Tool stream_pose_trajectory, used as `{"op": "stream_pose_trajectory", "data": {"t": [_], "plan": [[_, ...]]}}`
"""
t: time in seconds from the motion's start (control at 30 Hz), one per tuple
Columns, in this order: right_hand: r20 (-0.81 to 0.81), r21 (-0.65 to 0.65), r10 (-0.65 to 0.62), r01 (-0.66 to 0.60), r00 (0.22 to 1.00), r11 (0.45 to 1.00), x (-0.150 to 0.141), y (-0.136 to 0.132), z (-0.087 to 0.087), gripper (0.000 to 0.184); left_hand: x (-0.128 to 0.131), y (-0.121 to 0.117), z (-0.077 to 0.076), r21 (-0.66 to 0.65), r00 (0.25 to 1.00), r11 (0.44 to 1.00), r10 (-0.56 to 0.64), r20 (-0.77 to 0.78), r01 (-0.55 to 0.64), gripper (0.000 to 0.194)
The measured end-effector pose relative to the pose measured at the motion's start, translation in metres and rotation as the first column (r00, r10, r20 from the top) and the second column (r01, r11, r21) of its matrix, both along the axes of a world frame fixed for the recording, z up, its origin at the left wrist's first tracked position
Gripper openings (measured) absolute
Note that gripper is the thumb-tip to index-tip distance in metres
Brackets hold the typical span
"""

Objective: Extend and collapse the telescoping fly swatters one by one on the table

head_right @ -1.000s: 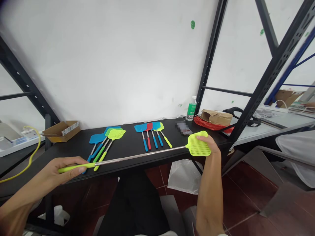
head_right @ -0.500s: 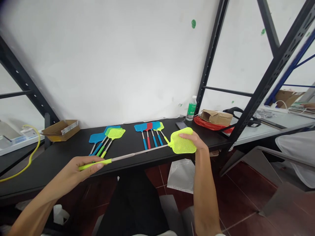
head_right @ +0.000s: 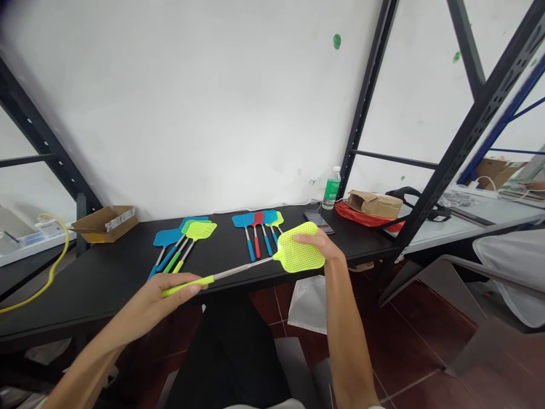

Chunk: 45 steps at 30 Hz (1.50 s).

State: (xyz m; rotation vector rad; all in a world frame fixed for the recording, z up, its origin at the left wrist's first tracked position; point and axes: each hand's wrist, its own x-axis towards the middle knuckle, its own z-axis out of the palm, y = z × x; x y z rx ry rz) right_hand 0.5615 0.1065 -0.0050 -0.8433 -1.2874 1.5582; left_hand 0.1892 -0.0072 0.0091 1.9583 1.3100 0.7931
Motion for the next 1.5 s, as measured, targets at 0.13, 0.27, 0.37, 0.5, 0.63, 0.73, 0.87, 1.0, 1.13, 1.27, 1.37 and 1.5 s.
{"op": "stream_pose_trajectory", "data": {"t": [0.13, 0.27, 0.37, 0.5, 0.63, 0.73, 0.87, 1.0, 1.13, 1.27, 1.37, 1.5], "plan": [[0.002, 0.024, 0.13, -0.13, 0.991, 0.991, -0.024, -0.002, 0.001, 0.029, 0.015, 0.003, -0.01, -0.061, 0.997, 0.997, -0.035, 0.074, 0.039, 0.043], [0.02, 0.037, 0.154, -0.155, 0.988, 0.987, -0.027, 0.001, 0.0, 0.036, 0.01, 0.004, -0.012, -0.097, 0.995, 0.995, 0.001, 0.097, 0.009, 0.042], [0.11, 0.038, 0.198, -0.204, 0.974, 0.978, -0.02, 0.007, 0.0, 0.041, 0.008, 0.006, -0.016, -0.123, 0.994, 0.992, 0.013, 0.105, 0.0, 0.042], [0.3, 0.132, 0.213, -0.262, 0.93, 0.956, -0.003, 0.021, -0.002, 0.047, 0.01, 0.013, -0.031, -0.183, 0.951, 0.98, -0.016, 0.309, 0.076, 0.042], [0.447, 0.185, 0.01, -0.103, 0.895, 0.977, 0.022, 0.029, -0.006, 0.054, 0.009, 0.025, -0.044, -0.157, 0.885, 0.988, 0.07, 0.46, 0.004, 0.035], [0.428, 0.184, -0.097, 0.018, 0.899, 0.983, 0.041, 0.028, -0.006, 0.053, 0.011, 0.036, -0.05, -0.094, 0.878, 0.989, 0.146, 0.457, -0.115, 0.038], [0.367, 0.186, -0.148, 0.083, 0.918, 0.979, 0.059, 0.023, -0.005, 0.051, 0.024, 0.058, -0.061, 0.057, 0.908, 0.949, 0.28, 0.312, -0.312, 0.051], [0.335, 0.191, -0.172, 0.112, 0.926, 0.975, 0.068, 0.021, -0.005, 0.049, 0.049, 0.084, -0.074, 0.244, 0.919, 0.897, 0.391, -0.051, -0.368, 0.056], [0.321, 0.201, -0.195, 0.135, 0.927, 0.97, 0.072, 0.02, -0.006, 0.047, 0.077, 0.102, -0.088, 0.249, 0.89, 0.908, 0.392, -0.231, -0.336, 0.06], [0.302, 0.208, -0.207, 0.148, 0.931, 0.967, 0.077, 0.021, -0.008, 0.046, 0.1, 0.108, -0.099, 0.256, 0.852, 0.924, 0.366, -0.373, -0.285, 0.059], [0.292, 0.21, -0.202, 0.143, 0.935, 0.967, 0.078, 0.023, -0.01, 0.046, 0.112, 0.112, -0.103, 0.26, 0.824, 0.93, 0.353, -0.443, -0.259, 0.063], [0.289, 0.194, -0.197, 0.144, 0.937, 0.97, 0.079, 0.025, -0.011, 0.046, 0.12, 0.117, -0.105, 0.276, 0.794, 0.931, 0.351, -0.497, -0.238, 0.07]]}}
